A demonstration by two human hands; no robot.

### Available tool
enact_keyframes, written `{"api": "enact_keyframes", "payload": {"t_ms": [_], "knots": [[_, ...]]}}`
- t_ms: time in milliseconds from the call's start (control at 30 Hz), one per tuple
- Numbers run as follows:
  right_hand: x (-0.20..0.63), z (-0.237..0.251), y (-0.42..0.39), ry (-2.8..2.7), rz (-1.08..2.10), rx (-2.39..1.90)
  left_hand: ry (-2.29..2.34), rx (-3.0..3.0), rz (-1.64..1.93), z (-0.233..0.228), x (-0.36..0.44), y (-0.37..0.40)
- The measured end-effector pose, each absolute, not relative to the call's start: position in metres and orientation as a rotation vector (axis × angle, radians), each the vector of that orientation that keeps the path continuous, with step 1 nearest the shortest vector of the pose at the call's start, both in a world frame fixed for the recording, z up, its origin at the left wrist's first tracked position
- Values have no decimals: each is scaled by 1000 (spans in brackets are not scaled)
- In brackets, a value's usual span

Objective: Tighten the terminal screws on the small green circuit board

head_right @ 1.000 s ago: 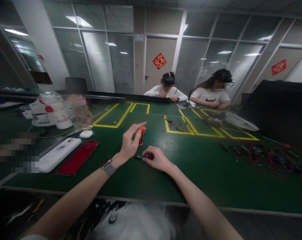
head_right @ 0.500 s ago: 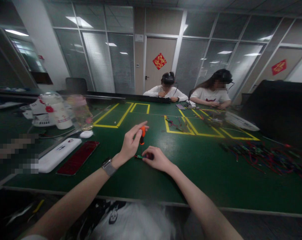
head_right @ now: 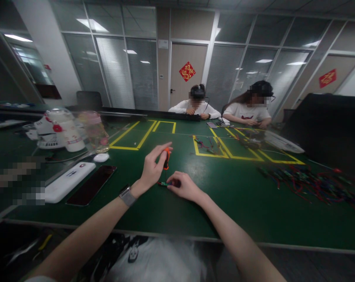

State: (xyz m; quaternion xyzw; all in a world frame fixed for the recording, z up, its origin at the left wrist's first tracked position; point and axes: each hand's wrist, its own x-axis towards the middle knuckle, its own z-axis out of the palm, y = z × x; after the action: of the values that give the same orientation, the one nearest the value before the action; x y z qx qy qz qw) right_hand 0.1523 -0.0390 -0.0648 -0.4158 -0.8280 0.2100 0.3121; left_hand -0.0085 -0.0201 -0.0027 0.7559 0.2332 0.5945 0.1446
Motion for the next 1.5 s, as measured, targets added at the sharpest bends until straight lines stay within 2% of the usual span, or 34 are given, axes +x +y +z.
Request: {"api": "enact_keyframes", "payload": {"t_ms": [633, 833, 1500], "knots": [[153, -65, -39, -2189, 537, -1101, 843, 2203, 1823, -2, -7, -21], [153, -64, -39, -2187, 545, -1088, 735, 2161, 1708, -5, -8, -20], [154, -67, -38, -2182, 554, -1084, 743, 2177, 1759, -4, -7, -19]]}}
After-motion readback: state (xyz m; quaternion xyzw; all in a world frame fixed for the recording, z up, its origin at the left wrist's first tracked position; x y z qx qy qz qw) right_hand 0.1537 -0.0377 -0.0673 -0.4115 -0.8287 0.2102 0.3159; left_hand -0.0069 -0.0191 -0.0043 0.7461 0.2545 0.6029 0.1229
